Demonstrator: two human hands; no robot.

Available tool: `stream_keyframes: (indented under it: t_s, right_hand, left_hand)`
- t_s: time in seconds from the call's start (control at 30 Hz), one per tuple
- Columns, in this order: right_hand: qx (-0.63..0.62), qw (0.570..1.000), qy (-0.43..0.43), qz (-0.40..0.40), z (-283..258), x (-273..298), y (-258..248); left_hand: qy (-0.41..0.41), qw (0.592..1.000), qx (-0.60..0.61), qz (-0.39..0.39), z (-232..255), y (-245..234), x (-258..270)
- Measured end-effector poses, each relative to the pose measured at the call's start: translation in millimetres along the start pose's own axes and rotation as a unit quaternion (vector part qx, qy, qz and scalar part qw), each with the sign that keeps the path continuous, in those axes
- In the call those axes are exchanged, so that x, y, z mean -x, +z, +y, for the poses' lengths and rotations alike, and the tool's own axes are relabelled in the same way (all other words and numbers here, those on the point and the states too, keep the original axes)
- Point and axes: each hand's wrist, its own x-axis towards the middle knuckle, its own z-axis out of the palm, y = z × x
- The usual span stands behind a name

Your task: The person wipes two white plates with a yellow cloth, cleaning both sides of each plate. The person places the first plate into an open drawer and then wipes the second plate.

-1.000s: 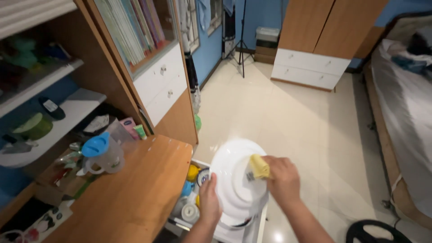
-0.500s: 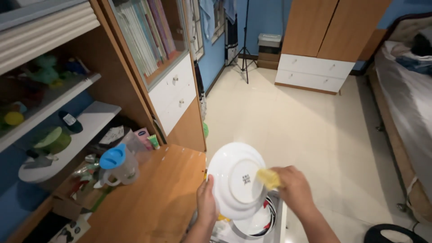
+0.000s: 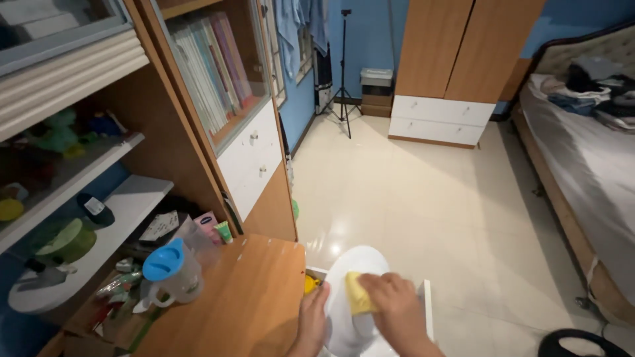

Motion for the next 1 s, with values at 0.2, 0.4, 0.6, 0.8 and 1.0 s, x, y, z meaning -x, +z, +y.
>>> stream_keyframes:
  t_s: [0.2,0.4,0.6,0.8,1.0]
  right_hand:
    - [0.087,0.984,-0.153,0.028,-41.4,27.9,20.9]
    - [0.039,0.985,-0.163,0.041,-1.4,104.3,67.8]
    - [-0.102,0.981,0.155,0.059,63.4,114.9,48.3]
    - [-0.062,0.938,0.341,-0.020,82.2,40.4,-12.0]
    - [-0.121,0.985,0.117,-0.024,44.1,-3.7,-21.8]
  left_hand:
    - [0.032,0.982,0.184,0.010,-3.1,-5.6,-17.9]
    - [-0.065,0.943,0.314,0.086,59.3,-14.4,-16.3]
    - [-0.052,0.926,0.368,0.067,53.8,-13.6,-18.7]
    - [-0.073,0.992,0.100,0.025,-7.3,10.1,-8.1]
    - [-0.015,0.986,0.157,-0.045,-13.0,34.1,11.2]
